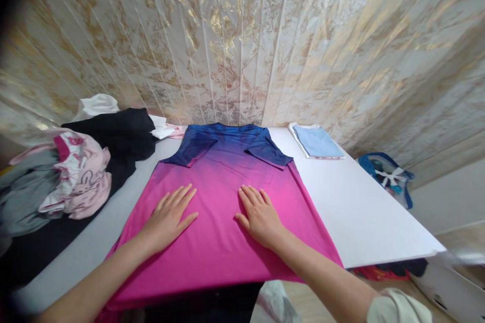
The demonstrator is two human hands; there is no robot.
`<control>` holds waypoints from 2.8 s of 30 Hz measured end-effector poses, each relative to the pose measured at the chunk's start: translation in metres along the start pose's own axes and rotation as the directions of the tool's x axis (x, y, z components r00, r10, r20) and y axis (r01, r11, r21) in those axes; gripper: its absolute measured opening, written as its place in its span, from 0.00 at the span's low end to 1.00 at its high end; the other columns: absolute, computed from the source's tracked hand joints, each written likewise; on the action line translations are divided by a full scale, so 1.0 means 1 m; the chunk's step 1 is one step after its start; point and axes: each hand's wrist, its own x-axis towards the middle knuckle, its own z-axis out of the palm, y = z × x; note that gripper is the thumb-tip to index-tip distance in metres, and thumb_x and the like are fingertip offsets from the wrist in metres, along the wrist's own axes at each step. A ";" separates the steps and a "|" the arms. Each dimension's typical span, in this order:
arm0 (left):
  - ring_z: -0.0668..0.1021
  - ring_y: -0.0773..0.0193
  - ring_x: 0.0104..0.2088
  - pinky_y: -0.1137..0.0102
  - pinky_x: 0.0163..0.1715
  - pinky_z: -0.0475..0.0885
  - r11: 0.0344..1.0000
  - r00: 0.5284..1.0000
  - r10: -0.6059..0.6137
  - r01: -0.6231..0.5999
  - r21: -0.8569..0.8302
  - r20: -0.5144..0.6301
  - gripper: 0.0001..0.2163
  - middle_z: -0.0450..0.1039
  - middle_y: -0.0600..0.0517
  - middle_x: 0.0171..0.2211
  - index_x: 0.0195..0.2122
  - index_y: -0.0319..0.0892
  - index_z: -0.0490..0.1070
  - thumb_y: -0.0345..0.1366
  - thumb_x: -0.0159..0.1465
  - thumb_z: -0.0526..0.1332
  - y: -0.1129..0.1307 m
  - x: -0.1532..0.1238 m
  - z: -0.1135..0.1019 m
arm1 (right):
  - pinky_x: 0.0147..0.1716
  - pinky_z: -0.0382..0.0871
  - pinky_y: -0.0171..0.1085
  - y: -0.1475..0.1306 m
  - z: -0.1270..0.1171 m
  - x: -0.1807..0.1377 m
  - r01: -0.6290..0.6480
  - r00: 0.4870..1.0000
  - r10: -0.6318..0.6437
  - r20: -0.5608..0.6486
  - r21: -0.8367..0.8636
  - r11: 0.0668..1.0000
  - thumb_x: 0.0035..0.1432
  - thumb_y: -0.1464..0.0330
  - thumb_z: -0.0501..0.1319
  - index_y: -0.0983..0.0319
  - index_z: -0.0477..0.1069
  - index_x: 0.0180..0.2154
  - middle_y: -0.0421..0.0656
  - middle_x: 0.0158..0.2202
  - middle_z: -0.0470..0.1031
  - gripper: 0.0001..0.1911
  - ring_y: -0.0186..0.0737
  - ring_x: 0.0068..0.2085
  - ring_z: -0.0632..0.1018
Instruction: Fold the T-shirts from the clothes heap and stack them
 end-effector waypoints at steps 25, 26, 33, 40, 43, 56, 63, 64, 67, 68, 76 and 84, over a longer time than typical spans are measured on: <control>0.75 0.58 0.30 0.66 0.31 0.67 0.842 0.882 -0.462 0.470 -0.265 0.096 0.12 0.70 0.53 0.25 0.24 0.47 0.60 0.48 0.57 0.52 -0.064 -0.122 -0.041 | 0.54 0.66 0.49 0.036 0.001 -0.062 -0.088 0.984 0.082 -0.156 -0.032 0.996 0.65 0.56 0.48 0.57 0.65 0.58 0.49 0.58 0.67 0.24 0.50 0.57 0.70; 0.74 0.59 0.28 0.67 0.29 0.66 0.832 0.887 -0.447 0.460 -0.309 0.115 0.12 0.69 0.54 0.24 0.23 0.47 0.59 0.48 0.57 0.52 -0.064 -0.124 -0.042 | 0.55 0.65 0.50 0.030 0.002 -0.060 -0.086 0.985 0.080 -0.152 -0.033 0.996 0.66 0.56 0.48 0.57 0.64 0.59 0.49 0.59 0.67 0.25 0.50 0.57 0.70; 0.72 0.62 0.23 0.70 0.25 0.66 0.553 0.850 -0.488 0.476 -0.684 0.196 0.17 0.66 0.58 0.19 0.23 0.47 0.60 0.55 0.49 0.59 -0.070 -0.119 -0.041 | 0.56 0.64 0.52 0.027 0.000 -0.057 -0.067 0.988 0.066 -0.138 0.002 0.998 0.65 0.58 0.50 0.55 0.63 0.60 0.48 0.60 0.66 0.24 0.50 0.59 0.69; 0.80 0.54 0.37 0.66 0.39 0.73 0.183 0.786 -0.450 0.546 -0.817 0.425 0.21 0.79 0.51 0.32 0.36 0.43 0.70 0.53 0.49 0.67 -0.055 -0.105 -0.055 | 0.53 0.67 0.46 -0.010 -0.042 0.000 0.064 0.998 -0.058 -0.027 0.301 0.952 0.65 0.63 0.53 0.59 0.69 0.53 0.51 0.54 0.70 0.18 0.46 0.54 0.73; 0.79 0.51 0.44 0.66 0.46 0.71 0.165 0.801 -0.397 0.543 -0.823 0.449 0.19 0.80 0.51 0.38 0.34 0.43 0.74 0.54 0.50 0.67 -0.053 -0.104 -0.062 | 0.52 0.68 0.41 -0.046 -0.049 0.037 0.134 0.985 -0.168 0.038 0.439 0.888 0.65 0.66 0.54 0.60 0.71 0.51 0.49 0.51 0.72 0.16 0.42 0.51 0.74; 0.78 0.62 0.26 0.71 0.26 0.70 0.052 0.733 -0.543 0.517 -0.855 0.410 0.24 0.78 0.51 0.26 0.38 0.37 0.74 0.47 0.43 0.72 -0.099 0.007 -0.047 | 0.57 0.59 0.43 -0.094 0.008 0.224 -0.007 0.998 0.019 -0.064 0.178 0.984 0.67 0.60 0.51 0.63 0.63 0.59 0.52 0.62 0.63 0.23 0.45 0.60 0.65; 0.80 0.57 0.30 0.70 0.31 0.73 0.084 0.764 -0.569 0.423 -0.902 0.305 0.16 0.79 0.50 0.27 0.30 0.38 0.76 0.41 0.43 0.72 -0.105 0.068 -0.045 | 0.63 0.44 0.50 -0.075 0.052 0.243 -0.129 0.987 0.138 -0.085 0.105 0.986 0.66 0.53 0.49 0.66 0.54 0.65 0.52 0.68 0.52 0.34 0.49 0.67 0.53; 0.80 0.58 0.29 0.69 0.31 0.73 0.059 0.765 -0.558 0.422 -0.905 0.320 0.15 0.79 0.50 0.26 0.29 0.39 0.75 0.40 0.43 0.72 -0.105 0.075 -0.044 | 0.64 0.43 0.50 -0.074 0.056 0.242 -0.122 0.987 0.132 -0.091 0.105 0.987 0.66 0.53 0.49 0.66 0.54 0.65 0.52 0.68 0.52 0.34 0.49 0.67 0.53; 0.80 0.58 0.26 0.67 0.30 0.74 -0.017 0.773 -0.507 0.434 -0.901 0.382 0.11 0.78 0.50 0.24 0.30 0.39 0.74 0.38 0.47 0.69 -0.102 0.091 -0.042 | 0.64 0.43 0.49 -0.073 0.058 0.240 -0.116 0.984 0.131 -0.121 0.121 0.986 0.66 0.52 0.48 0.65 0.55 0.65 0.52 0.67 0.53 0.33 0.49 0.67 0.53; 0.79 0.58 0.25 0.66 0.30 0.74 -0.037 0.778 -0.486 0.438 -0.898 0.399 0.10 0.78 0.50 0.23 0.30 0.40 0.74 0.38 0.48 0.68 -0.100 0.095 -0.042 | 0.64 0.43 0.49 -0.073 0.057 0.240 -0.116 0.983 0.133 -0.127 0.132 0.984 0.66 0.53 0.48 0.64 0.56 0.65 0.52 0.67 0.54 0.33 0.48 0.67 0.54; 0.81 0.61 0.30 0.69 0.33 0.74 -0.043 0.900 -0.336 0.278 -0.960 0.276 0.16 0.80 0.51 0.30 0.40 0.40 0.73 0.37 0.49 0.67 -0.055 0.101 -0.070 | 0.54 0.60 0.41 -0.066 0.025 0.256 -0.175 0.976 0.206 -0.071 0.303 0.937 0.70 0.56 0.41 0.62 0.63 0.59 0.50 0.58 0.69 0.26 0.43 0.57 0.69; 0.81 0.60 0.27 0.68 0.32 0.75 -0.232 0.813 -0.363 0.394 -0.889 0.455 0.09 0.80 0.49 0.26 0.35 0.38 0.74 0.33 0.52 0.65 -0.055 0.095 -0.058 | 0.48 0.65 0.41 -0.064 0.008 0.257 -0.120 0.992 0.122 0.000 0.197 0.973 0.65 0.65 0.50 0.61 0.73 0.48 0.50 0.50 0.73 0.17 0.45 0.50 0.73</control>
